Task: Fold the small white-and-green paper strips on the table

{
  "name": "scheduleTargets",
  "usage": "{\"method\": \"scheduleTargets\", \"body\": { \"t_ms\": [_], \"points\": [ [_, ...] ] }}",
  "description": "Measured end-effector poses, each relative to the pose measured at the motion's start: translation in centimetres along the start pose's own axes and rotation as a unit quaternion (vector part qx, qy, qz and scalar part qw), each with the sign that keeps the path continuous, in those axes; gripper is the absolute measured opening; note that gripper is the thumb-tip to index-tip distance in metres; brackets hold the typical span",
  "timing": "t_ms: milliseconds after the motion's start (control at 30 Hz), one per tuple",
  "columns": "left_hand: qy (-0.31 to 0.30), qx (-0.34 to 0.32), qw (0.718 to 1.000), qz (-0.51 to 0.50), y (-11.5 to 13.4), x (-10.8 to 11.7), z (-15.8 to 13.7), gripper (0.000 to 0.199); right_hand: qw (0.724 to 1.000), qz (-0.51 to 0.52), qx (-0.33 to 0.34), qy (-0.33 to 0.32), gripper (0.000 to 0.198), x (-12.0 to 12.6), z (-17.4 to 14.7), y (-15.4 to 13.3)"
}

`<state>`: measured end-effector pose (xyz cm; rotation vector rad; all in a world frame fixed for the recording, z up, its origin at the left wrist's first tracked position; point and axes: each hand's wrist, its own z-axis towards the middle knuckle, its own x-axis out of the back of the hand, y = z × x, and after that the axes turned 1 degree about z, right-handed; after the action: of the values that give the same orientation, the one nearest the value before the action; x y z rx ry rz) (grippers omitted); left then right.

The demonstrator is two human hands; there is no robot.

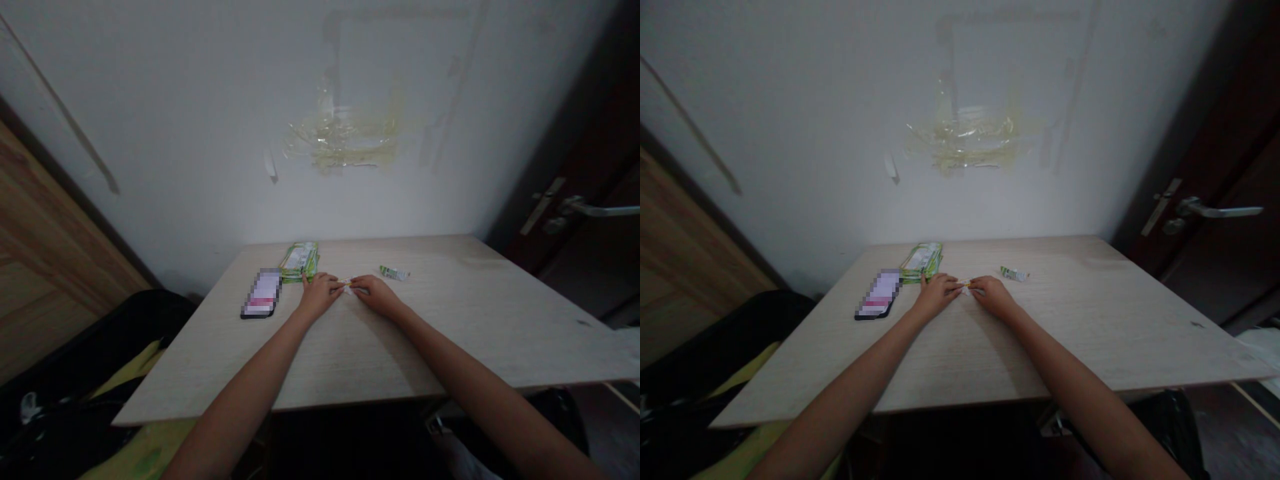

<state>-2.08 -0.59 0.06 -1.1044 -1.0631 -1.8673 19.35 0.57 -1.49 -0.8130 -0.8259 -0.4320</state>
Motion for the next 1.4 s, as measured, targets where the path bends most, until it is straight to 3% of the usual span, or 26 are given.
{"method": "scheduleTargets", "body": {
  "t_ms": [400, 567, 1400],
  "points": [
    [0.004, -0.016, 1.0, 0.011, -0.1, -0.1, -0.1, 0.025, 0.999, -0.017, 0.036, -0.003, 0.026, 0.1, 0.0, 0.1],
    [0.0, -0.004, 1.0, 0.005, 0.1, 0.0, -0.1, 0.026, 0.999, -0.018, 0.037, 0.015, 0.024, 0.3, -0.1, -0.3],
    [0.018, 0.04, 0.998, 0.044, 0.1, -1.0, -0.3, 0.031, 0.997, -0.012, 0.066, -0.024, 0.031, 0.5, 0.1, -0.5]
  ]
}}
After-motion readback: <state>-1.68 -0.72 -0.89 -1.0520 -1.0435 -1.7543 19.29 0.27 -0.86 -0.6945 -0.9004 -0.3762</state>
